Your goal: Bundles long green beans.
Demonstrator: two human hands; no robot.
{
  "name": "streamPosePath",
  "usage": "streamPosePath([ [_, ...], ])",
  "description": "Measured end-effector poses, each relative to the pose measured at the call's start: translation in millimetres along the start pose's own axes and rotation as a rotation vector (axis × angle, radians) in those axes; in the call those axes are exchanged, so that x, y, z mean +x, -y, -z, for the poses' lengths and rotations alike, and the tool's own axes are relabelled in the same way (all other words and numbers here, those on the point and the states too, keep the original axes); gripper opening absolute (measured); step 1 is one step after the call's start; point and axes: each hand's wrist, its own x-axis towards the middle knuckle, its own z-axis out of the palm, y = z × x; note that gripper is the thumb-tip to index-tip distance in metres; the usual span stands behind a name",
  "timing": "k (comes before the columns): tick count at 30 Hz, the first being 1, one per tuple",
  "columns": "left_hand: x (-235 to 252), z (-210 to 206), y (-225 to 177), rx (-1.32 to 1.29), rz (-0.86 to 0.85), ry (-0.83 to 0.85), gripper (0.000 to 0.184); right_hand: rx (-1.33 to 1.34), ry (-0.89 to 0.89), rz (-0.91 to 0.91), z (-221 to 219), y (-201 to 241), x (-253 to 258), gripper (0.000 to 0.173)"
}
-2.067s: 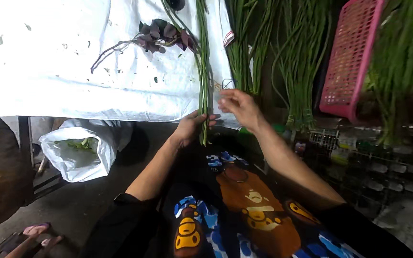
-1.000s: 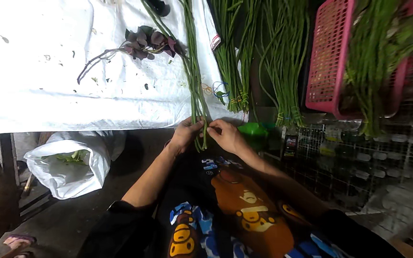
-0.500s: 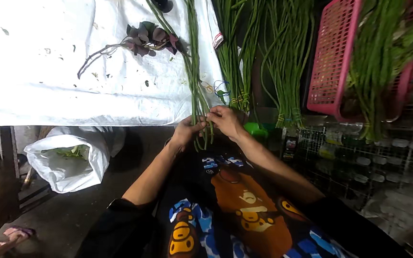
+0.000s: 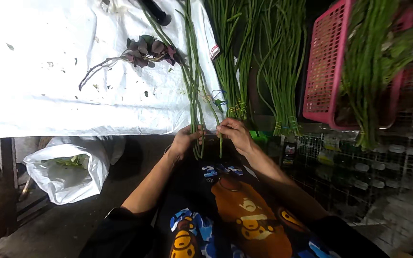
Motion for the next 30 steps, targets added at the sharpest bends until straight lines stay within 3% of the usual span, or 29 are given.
streamPosePath([
  [8,2.2,-0.5,-3.4,-0.075,-0.007,0.01,0.018,0.15,-0.015,-0.174,1.2,9.9,2.7,0.019],
  [13,-3.2,1.9,-3.4,-0.102,-0.023,0.101,0.023,0.337,0.123,-0.162,8.2,16.0,1.7,0.032],
  [15,-4.7,1.5,-4.1,-0.141,-0.007,0.126,0.025,0.273,0.136,-0.096,6.6,15.5,1.3,0.031],
  [18,-6.1,-0.4,-5.0,-0.165,-0.003,0.157,0.031,-0.06,0.104,-0.03,0.1,7.0,4.0,0.022],
  [21,-7.8,1.1,-3.5,-0.224,-0.011,0.185,0.034,-0.259,0.1,-0.064,-11.8,5.1,3.8,0.033],
  [26,-8.3,12.4,-0.1,-0.381,0.059,0.269,0.051,-0.213,0.08,-0.085,-12.2,7.2,3.6,0.025],
  [30,-5.7,15.9,1.3,-0.397,0.064,0.304,0.049,-0.1,0.123,-0.069,-6.7,9.7,2.8,0.02],
])
